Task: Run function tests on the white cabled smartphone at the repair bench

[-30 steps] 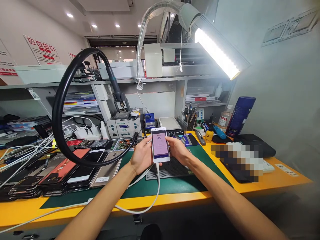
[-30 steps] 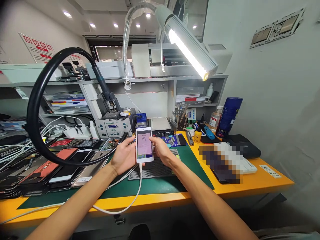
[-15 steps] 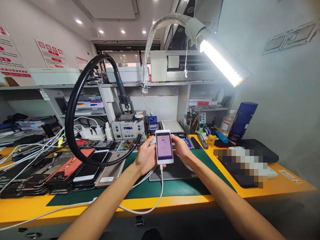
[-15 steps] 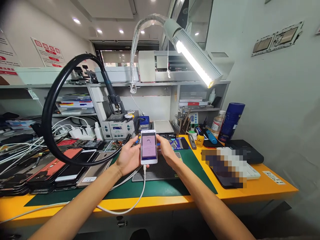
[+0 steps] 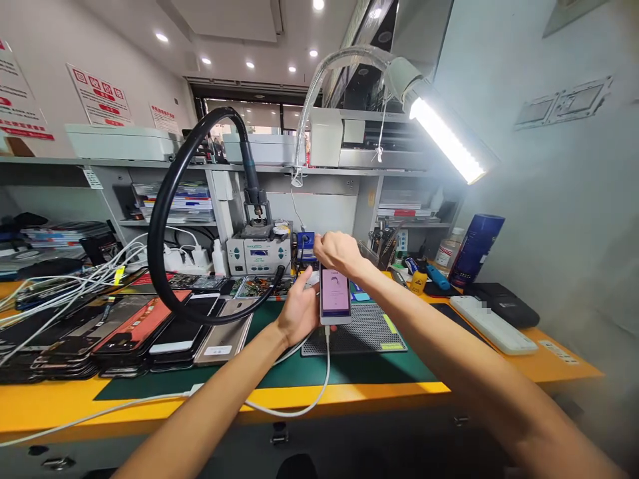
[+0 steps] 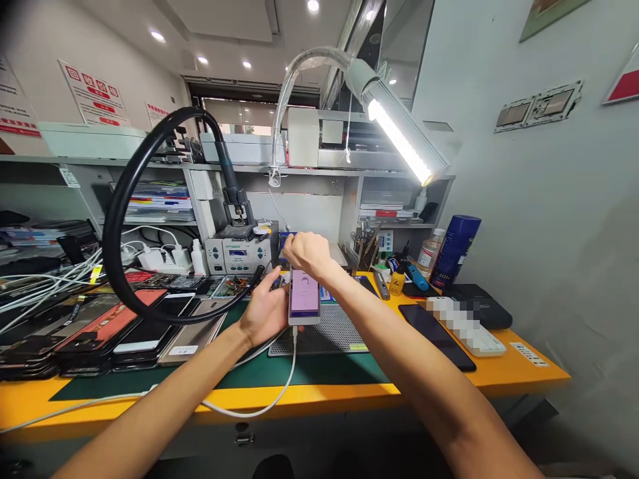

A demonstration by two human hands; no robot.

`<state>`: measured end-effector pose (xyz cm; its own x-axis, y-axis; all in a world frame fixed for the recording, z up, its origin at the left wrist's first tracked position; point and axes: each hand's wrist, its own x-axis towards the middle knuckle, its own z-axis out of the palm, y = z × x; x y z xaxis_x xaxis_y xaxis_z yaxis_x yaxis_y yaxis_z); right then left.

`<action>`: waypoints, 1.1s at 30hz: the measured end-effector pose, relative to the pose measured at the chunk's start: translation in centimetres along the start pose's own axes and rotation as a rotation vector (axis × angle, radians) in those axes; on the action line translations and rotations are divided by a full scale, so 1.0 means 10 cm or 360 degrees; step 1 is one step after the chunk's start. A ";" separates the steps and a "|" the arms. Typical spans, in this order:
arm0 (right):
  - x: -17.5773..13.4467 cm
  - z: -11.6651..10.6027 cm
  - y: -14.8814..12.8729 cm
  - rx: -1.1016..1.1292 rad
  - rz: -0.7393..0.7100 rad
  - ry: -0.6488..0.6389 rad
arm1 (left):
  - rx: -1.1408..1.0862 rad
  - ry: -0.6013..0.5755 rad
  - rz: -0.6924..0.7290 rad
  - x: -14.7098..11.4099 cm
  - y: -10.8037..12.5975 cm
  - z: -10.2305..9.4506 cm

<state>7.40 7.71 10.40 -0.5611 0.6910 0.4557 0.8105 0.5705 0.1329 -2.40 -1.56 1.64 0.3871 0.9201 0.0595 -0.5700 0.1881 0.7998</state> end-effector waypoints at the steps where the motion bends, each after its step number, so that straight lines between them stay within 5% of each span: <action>1: 0.01 0.01 -0.01 -0.0024 -0.0023 -0.0004 | 0.0000 -0.0001 -0.0002 0.00 0.00 0.00; 33: -0.05 -0.10 -0.16 0.0036 -0.0049 -0.0026 | -0.0158 0.0092 -0.0005 -0.03 0.07 0.06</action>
<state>6.59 6.02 10.88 -0.5886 0.6798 0.4375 0.7888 0.6014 0.1267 -2.44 -1.91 2.54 0.3486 0.9371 0.0202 -0.6387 0.2217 0.7368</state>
